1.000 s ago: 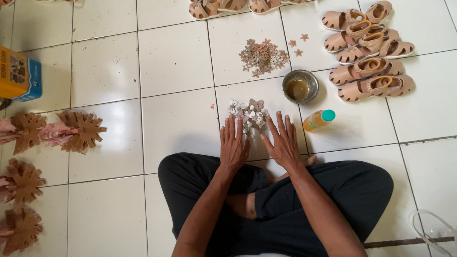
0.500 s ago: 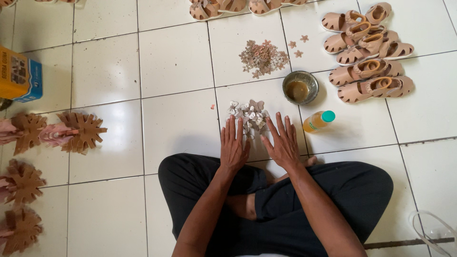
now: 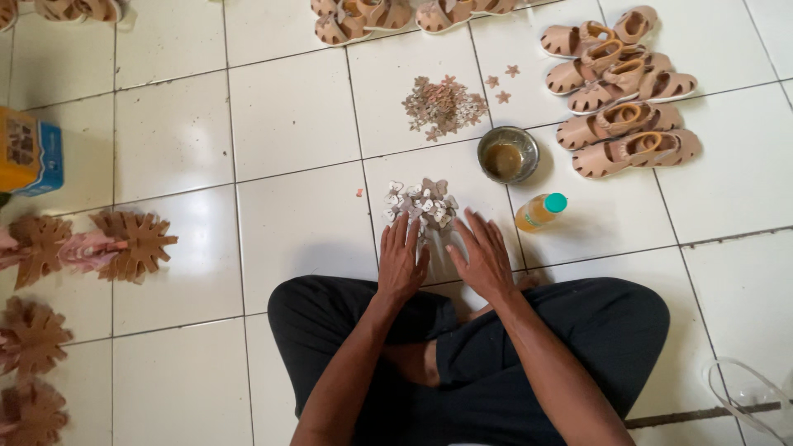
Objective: The person pours liquid from a plastic bottle into a metal bowl, then repeatedly picks up small white decorative pieces, dips them into the liquid, and places them on the floor. The person handles the pieces one at a time and arranges them in a row.
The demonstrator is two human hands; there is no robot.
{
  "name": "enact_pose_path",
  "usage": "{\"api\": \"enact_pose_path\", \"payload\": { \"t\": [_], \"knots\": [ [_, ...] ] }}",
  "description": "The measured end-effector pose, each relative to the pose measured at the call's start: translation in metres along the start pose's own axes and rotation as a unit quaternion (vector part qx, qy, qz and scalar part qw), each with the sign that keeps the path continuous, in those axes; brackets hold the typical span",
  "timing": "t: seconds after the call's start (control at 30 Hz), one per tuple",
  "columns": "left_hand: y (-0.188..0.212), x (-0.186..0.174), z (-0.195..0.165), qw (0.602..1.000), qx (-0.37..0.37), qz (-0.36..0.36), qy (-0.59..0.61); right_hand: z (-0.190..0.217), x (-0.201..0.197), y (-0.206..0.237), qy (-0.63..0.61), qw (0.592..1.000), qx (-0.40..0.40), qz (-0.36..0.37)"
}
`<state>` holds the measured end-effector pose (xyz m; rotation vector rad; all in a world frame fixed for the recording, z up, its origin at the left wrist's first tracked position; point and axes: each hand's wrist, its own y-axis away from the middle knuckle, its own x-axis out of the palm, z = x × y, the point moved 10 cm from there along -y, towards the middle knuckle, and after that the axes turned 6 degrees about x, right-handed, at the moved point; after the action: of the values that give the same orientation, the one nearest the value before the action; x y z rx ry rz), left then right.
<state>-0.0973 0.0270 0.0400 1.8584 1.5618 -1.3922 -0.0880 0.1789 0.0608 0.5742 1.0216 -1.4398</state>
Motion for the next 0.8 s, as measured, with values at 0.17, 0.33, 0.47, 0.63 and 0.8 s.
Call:
{"api": "enact_pose_path", "payload": {
  "t": [0.17,0.33,0.47,0.63,0.8],
  "knots": [
    [-0.043,-0.01,-0.029,0.986,-0.038,0.017,0.164,-0.003,-0.06,0.018,-0.078,0.992,0.1,-0.023],
    [-0.098,-0.003,-0.103,0.974,0.049,0.101,0.197,-0.077,-0.106,0.039,0.057,0.936,0.346,0.045],
    [-0.126,0.022,-0.16,0.969,0.164,0.141,0.123,-0.117,-0.114,0.012,0.057,0.95,0.307,0.007],
    [-0.142,0.066,-0.17,0.955,0.225,0.192,0.018,-0.132,-0.087,-0.025,-0.087,0.979,0.179,-0.049],
    [-0.137,0.078,-0.157,0.943,0.256,0.214,-0.016,-0.129,-0.066,-0.029,-0.147,0.975,0.163,-0.029]
  ]
}}
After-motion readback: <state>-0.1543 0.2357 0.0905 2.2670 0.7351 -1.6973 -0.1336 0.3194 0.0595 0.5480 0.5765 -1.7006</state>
